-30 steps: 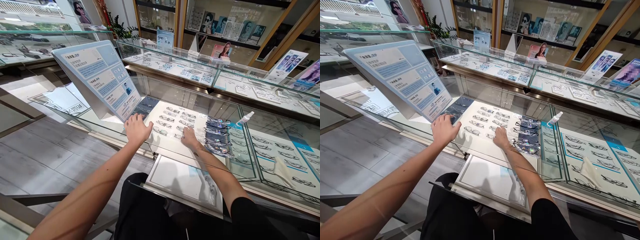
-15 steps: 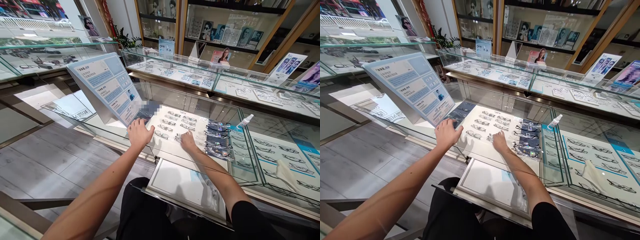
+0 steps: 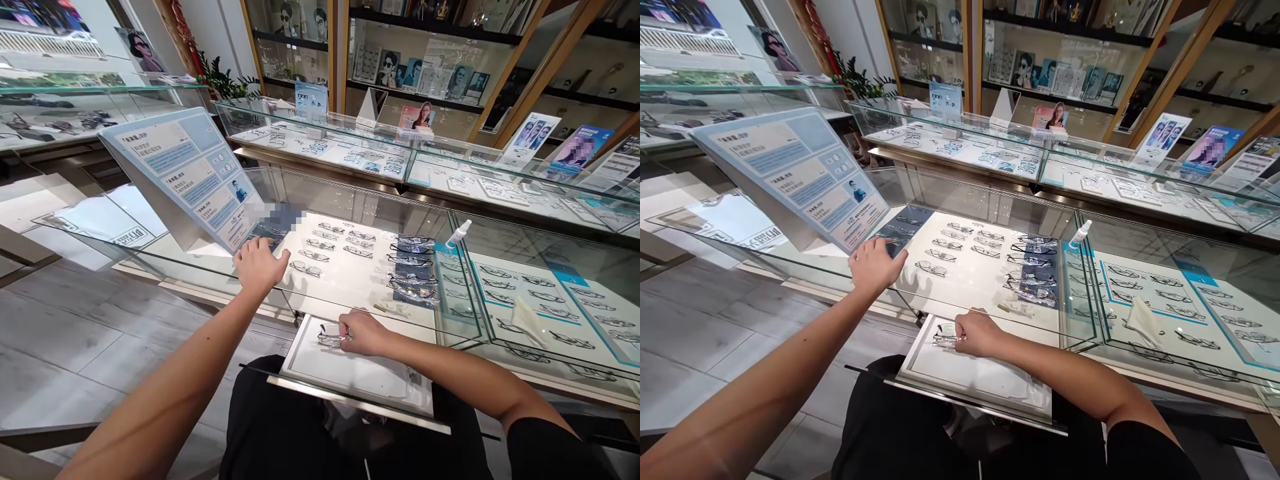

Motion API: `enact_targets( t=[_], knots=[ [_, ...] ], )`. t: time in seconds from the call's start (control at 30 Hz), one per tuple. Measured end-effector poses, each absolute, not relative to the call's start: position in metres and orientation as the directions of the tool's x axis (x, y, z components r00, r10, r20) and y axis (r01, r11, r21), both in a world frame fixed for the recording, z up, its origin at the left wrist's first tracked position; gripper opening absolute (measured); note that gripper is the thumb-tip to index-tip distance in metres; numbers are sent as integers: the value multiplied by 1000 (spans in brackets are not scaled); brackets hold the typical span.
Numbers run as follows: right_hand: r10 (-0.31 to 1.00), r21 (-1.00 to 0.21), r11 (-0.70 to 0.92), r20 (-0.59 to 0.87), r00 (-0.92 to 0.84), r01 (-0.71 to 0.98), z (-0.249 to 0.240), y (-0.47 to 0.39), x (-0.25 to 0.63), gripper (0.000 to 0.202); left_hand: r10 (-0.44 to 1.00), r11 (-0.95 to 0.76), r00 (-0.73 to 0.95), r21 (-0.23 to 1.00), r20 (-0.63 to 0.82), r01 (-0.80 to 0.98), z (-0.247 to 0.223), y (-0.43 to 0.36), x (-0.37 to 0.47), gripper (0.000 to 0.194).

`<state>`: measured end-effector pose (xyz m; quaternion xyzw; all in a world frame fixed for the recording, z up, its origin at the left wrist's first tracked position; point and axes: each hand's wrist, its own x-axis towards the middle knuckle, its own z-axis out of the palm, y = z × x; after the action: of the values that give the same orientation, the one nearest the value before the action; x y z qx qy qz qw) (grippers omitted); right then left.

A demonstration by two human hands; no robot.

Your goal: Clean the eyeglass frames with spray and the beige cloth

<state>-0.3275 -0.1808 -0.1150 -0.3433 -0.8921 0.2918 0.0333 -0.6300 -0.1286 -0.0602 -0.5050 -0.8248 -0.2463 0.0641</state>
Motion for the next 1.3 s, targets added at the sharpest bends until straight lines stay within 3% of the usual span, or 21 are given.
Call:
enact_targets(
  t=[0.2, 0.33, 0.43, 0.53, 0.67, 0.83, 1.1, 1.3],
  knots=[
    [589, -685, 502, -175, -789, 528, -55, -222, -310, 19, 798, 375, -489, 346, 352, 860, -59, -130, -627, 52],
    [615, -711, 491, -126, -778, 503, -7, -232, -302, 18, 800, 372, -484, 340, 355, 864, -60, -129, -627, 52],
    [646, -643, 571, -31, -762, 511, 26, -215, -302, 18, 799, 369, -483, 343, 358, 864, -61, -129, -627, 52],
    [683, -481, 676, 124, -720, 558, 44, -180, -309, 13, 800, 365, -483, 348, 357, 863, -60, -129, -628, 52],
    [712, -236, 699, 153, -685, 675, 44, -126, -325, 10, 801, 365, -483, 349, 354, 863, -59, -129, -628, 53],
    [757, -74, 652, 109, -644, 754, 24, -83, -338, 11, 803, 356, -478, 358, 356, 863, -58, -130, -629, 52],
    [795, -30, 601, 126, -594, 798, -4, -51, -343, 10, 801, 366, -478, 339, 359, 867, -61, -129, -631, 51],
    [809, -112, 588, 105, -579, 801, -9, -49, -339, 12, 802, 363, -478, 343, 358, 866, -60, -129, -630, 50]
  ],
)
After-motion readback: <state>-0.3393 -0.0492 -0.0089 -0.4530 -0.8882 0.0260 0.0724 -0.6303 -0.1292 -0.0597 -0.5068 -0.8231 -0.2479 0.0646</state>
